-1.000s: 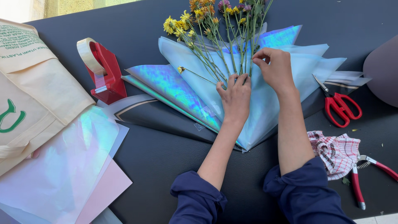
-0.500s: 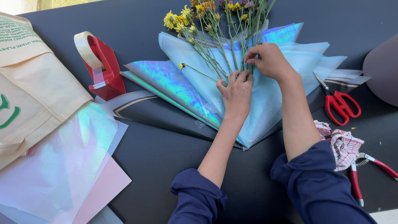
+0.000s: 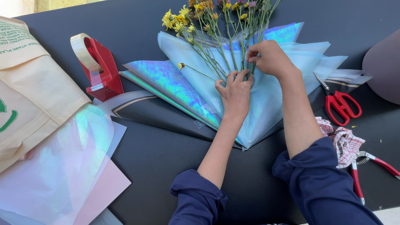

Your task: The person arranges flowers by placing them on iridescent wrapping paper, cutting the stems with shears, and wiping the stems with a cloth.

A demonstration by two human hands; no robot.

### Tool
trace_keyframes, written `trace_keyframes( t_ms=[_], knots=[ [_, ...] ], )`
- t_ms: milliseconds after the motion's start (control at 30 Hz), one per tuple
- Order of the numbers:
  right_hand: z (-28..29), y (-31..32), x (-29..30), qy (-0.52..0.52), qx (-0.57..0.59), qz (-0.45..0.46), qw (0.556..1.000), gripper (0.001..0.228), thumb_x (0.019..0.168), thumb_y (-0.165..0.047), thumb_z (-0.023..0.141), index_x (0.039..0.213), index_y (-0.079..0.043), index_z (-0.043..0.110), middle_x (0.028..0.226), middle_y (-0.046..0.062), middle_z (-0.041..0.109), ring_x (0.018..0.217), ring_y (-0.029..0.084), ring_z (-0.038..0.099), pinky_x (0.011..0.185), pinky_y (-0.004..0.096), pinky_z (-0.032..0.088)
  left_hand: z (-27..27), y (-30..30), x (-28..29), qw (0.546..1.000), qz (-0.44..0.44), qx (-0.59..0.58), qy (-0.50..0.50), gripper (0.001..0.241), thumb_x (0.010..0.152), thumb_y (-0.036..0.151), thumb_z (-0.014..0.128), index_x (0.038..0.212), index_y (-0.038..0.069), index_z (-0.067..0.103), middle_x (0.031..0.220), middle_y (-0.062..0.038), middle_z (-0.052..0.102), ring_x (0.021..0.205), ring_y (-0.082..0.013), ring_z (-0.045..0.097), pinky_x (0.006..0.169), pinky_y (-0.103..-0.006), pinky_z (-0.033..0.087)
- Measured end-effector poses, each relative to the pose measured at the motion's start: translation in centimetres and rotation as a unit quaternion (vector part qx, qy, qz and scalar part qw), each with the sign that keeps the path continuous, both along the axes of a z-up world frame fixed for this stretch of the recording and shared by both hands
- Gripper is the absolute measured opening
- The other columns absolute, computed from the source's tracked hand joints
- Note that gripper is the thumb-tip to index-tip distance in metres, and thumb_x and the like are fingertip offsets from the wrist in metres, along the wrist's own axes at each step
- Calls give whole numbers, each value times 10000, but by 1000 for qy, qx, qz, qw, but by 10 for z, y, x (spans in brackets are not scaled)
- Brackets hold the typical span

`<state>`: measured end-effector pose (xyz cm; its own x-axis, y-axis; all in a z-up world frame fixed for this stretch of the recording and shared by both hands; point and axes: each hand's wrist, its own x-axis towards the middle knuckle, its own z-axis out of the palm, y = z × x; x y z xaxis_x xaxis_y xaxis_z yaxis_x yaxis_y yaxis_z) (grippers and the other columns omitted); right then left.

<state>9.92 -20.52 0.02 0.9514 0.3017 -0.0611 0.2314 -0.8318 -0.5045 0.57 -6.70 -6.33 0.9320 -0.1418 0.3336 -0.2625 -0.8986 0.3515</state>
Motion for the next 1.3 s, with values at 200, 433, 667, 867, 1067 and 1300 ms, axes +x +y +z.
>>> trace_keyframes(
  t_ms=[200, 433, 667, 867, 1067, 1300],
  knots=[
    [12, 9, 6, 60, -81, -15, 995, 222, 880, 45, 564, 874, -69, 754, 834, 76, 727, 814, 249, 636, 676, 408, 498, 1, -1, 0, 1000, 5, -17, -17, 215, 921, 156, 669, 1018, 321, 767, 1270, 111, 638, 1228, -159, 500, 928, -526, 284],
    [15, 16, 9, 45, -175, 13, 983, 301, 807, 0, 474, 790, -126, 746, 810, -3, 738, 816, 231, 628, 588, 435, 468, -3, -1, 0, 1000, 4, -1, -14, 303, 857, 108, 699, 1043, 338, 763, 1284, 111, 628, 1238, -168, 489, 926, -526, 283],
    [-4, 10, 10, -41, -206, 17, 977, 250, 787, -71, 552, 777, -202, 765, 724, -49, 692, 836, 254, 610, 546, 435, 493, -2, -1, 1, 1000, 3, -1, -13, 307, 863, 121, 686, 1063, 342, 760, 1277, 112, 630, 1237, -166, 485, 922, -527, 285],
    [-15, 1, 11, -118, -227, 22, 967, 89, 848, -238, 755, 838, -303, 815, 938, -23, 636, 935, 288, 531, 636, 440, 482, -6, -3, 4, 1000, 12, 5, -14, 241, 918, 191, 658, 1059, 365, 745, 1307, 121, 599, 1239, -150, 477, 925, -512, 280],
    [-23, -3, 9, -173, -189, 9, 967, 276, 773, -302, 876, 1017, -207, 788, 1029, 34, 532, 961, 307, 526, 687, 479, 449, 2, 0, 12, 998, -26, 23, 57, 241, 930, 150, 617, 1055, 309, 747, 1406, 73, 575, 1249, -203, 458, 973, -547, 272],
    [-34, -6, -4, -270, -144, -12, 952, 188, 877, -13, 673, 860, -164, 784, 870, 22, 516, 832, 291, 502, 628, 428, 419, -3, -6, 12, 997, 4, 76, 18, 292, 808, 114, 705, 994, 335, 751, 1384, 87, 606, 1225, -178, 495, 961, -521, 286]
  ],
)
